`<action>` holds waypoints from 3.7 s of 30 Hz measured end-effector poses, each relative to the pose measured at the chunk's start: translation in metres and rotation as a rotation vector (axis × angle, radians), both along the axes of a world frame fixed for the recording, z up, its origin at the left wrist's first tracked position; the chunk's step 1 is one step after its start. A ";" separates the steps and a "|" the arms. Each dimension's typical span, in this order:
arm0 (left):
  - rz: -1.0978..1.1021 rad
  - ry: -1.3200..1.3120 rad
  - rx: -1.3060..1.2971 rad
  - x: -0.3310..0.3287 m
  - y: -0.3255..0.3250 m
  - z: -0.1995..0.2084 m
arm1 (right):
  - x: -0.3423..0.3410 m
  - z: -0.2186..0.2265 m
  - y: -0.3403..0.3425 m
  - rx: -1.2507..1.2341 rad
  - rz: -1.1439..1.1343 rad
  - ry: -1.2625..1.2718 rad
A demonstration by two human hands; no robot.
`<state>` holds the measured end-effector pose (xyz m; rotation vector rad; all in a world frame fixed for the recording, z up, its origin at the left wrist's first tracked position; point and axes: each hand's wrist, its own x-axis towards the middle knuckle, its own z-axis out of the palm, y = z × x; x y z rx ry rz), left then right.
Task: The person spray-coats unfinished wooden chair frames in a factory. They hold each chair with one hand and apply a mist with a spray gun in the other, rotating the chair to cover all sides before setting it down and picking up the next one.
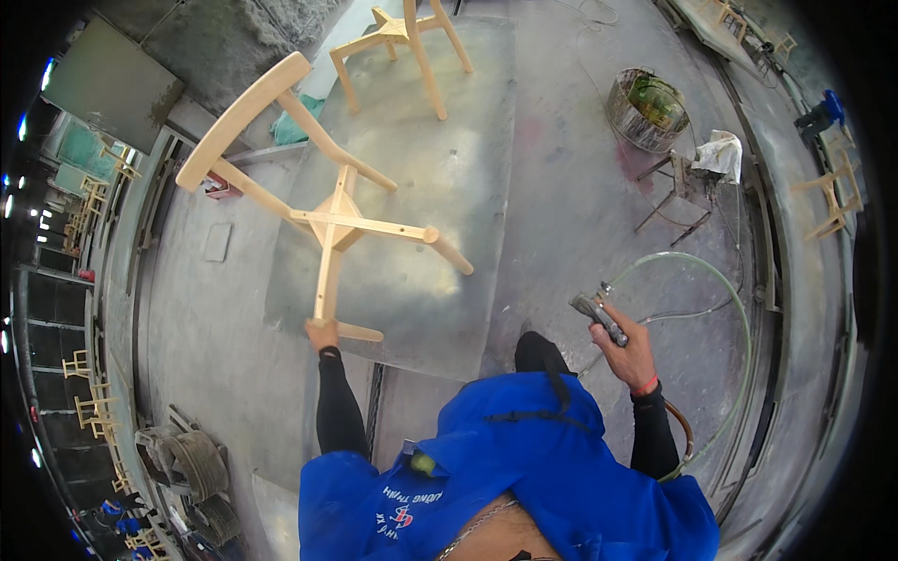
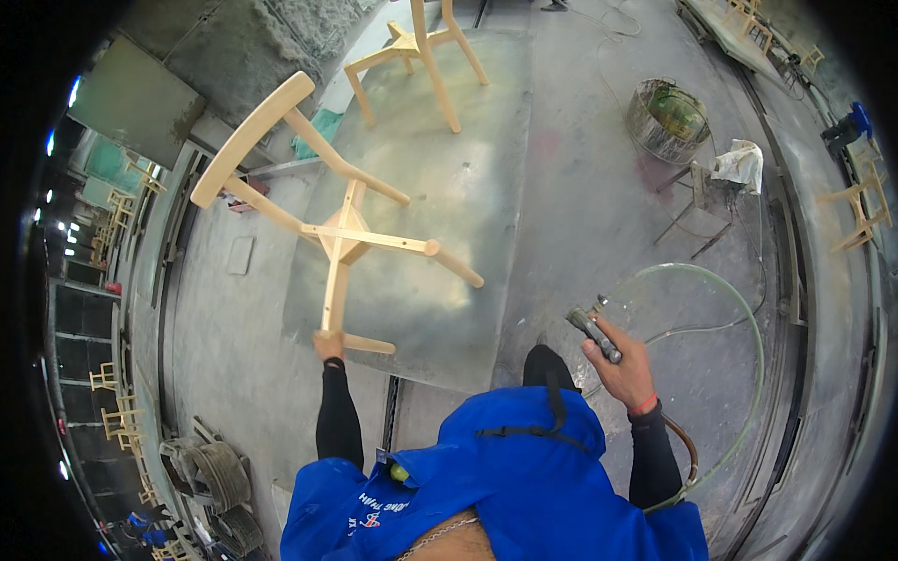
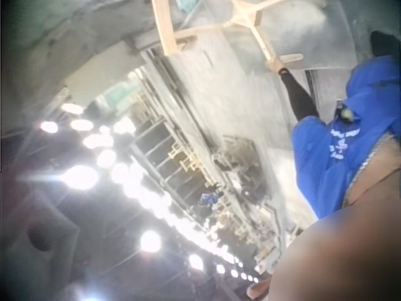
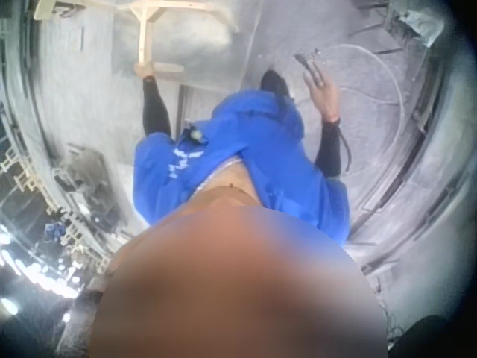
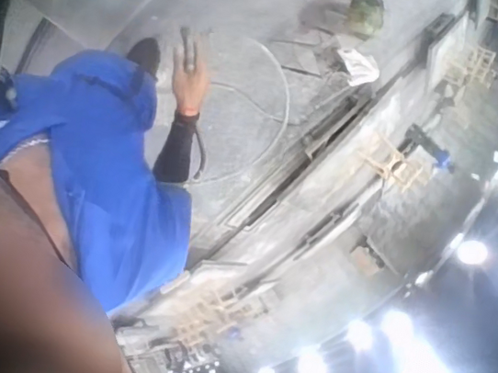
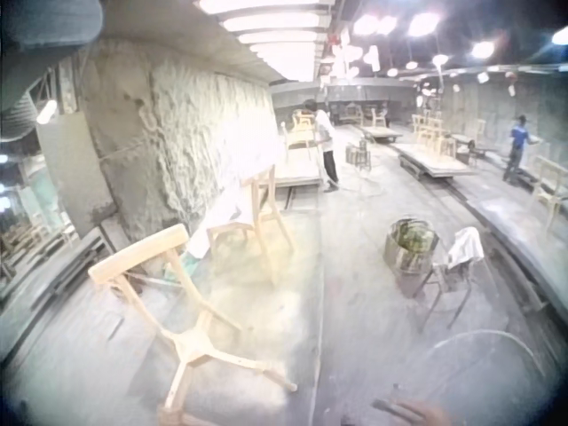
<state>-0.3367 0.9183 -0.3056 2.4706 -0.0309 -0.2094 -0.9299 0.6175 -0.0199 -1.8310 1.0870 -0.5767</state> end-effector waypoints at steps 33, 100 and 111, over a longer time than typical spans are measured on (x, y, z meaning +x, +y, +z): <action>-0.019 0.738 -0.041 -0.301 -0.160 0.075 | 0.089 -0.132 -0.266 0.379 0.530 -0.009; 0.263 0.029 -0.705 -0.165 -0.177 0.166 | 0.193 0.087 -0.326 0.245 0.688 -0.630; 0.224 0.144 -0.977 -0.151 -0.181 0.165 | 0.180 0.088 -0.336 0.145 0.697 -0.640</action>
